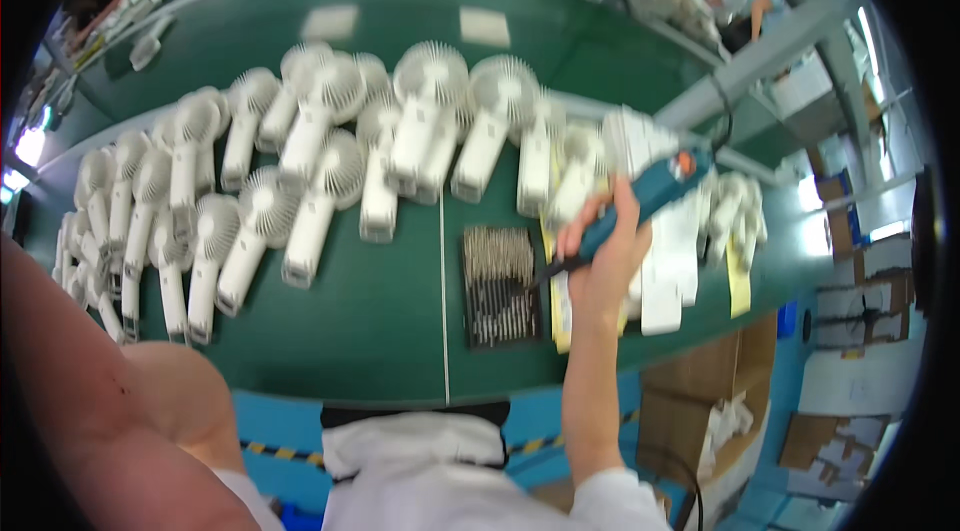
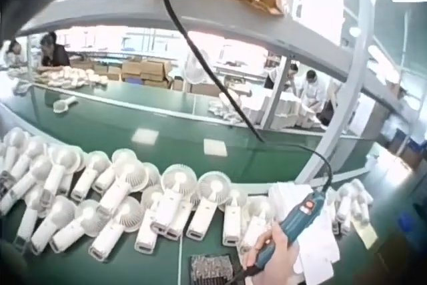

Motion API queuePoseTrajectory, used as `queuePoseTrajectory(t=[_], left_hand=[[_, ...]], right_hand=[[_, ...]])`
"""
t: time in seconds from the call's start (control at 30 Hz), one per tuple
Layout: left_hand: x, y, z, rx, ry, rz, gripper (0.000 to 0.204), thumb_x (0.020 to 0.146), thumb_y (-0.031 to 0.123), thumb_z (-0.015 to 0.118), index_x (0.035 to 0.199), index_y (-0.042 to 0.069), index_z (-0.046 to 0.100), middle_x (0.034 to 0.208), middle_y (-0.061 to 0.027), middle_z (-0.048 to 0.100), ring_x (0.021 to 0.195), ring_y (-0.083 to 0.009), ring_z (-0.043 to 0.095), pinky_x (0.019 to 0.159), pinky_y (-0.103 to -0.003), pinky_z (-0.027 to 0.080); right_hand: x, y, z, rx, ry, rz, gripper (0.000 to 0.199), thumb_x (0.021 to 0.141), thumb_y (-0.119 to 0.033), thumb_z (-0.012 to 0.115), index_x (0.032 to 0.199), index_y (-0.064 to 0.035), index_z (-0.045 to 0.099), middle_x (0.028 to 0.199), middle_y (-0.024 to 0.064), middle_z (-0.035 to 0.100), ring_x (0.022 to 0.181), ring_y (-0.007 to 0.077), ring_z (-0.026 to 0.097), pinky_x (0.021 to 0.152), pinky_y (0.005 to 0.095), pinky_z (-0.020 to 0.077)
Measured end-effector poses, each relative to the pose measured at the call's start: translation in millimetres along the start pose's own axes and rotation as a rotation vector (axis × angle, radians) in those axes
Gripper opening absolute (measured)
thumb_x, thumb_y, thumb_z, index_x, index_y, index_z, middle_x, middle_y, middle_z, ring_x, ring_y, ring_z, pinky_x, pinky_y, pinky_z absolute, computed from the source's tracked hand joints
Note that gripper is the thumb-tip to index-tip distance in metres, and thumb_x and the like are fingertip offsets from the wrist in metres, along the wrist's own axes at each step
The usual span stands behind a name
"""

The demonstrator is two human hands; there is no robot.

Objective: Assembling portable hand fans by securing screws with an electric screwdriver on an assembly line.

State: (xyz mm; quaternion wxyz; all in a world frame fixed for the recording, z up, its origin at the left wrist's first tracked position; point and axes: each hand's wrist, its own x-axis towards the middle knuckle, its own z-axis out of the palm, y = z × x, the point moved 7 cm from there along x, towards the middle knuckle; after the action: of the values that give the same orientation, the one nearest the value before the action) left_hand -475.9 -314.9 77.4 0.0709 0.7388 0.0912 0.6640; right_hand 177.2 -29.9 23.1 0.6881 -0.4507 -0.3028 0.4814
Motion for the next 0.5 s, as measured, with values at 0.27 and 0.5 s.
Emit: queuePoseTrajectory(t=[0.27, 0.5], left_hand=[[111, 10, 200, 0.039, 0.000, 0.178, 0.019, 0.093, 0.018, 0.056, 0.104, 0.003, 0.060, 0.101, -0.0033, 0.060, 0.088, -0.0188, 0.060, 0.083, -0.035, 0.047], [232, -8, 238, 0.089, 0.023, 0.192, 0.015, 0.093, 0.016, 0.056, 0.100, 0.004, 0.061, 0.095, -0.0021, 0.060, 0.084, -0.0175, 0.060, 0.079, -0.032, 0.048]], right_hand=[[-5, -11, -18, -0.006, 0.025, -0.037, 0.026, 0.097, -0.028, 0.053, 0.084, -0.0056, 0.047, 0.062, 0.0037, 0.047, 0.036, 0.0143, 0.044, 0.035, 0.0296, 0.0372], [9, -3, -16, 0.040, 0.028, 0.042, 0.022, 0.096, -0.026, 0.057, 0.084, -0.0086, 0.050, 0.062, 0.0013, 0.046, 0.038, 0.0131, 0.043, 0.039, 0.0299, 0.0355]])
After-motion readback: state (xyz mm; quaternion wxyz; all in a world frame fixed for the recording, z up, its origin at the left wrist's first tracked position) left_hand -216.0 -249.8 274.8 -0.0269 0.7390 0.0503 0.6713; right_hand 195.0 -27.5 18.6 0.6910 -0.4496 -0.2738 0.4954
